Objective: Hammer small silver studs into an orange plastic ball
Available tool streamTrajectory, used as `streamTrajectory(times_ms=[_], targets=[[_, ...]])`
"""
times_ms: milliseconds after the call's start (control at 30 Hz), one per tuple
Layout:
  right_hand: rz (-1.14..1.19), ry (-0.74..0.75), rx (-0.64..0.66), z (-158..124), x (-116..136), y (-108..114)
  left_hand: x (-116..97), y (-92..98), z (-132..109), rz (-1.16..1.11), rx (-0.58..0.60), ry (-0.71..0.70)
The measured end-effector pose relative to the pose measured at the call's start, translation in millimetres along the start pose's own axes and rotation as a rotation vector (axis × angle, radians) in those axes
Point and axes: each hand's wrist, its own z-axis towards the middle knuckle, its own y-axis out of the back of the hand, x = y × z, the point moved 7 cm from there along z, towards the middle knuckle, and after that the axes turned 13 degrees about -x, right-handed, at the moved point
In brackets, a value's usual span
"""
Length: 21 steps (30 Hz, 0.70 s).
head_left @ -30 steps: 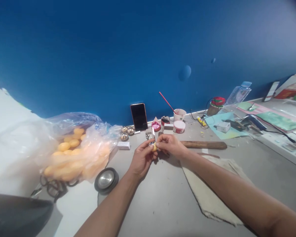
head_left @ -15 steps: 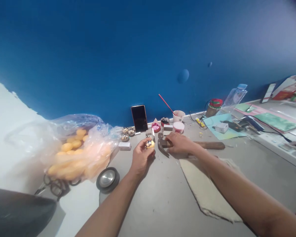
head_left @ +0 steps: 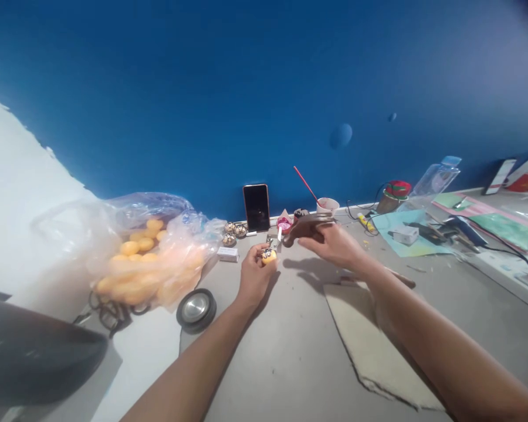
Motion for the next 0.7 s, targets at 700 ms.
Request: streamTrajectory(times_ms=[700], targets=[[-0.434, 0.460, -0.194, -28.7, 59.3, -2.8, -0.1, -4.1, -3.5, 0.145, 0.073, -0.077]])
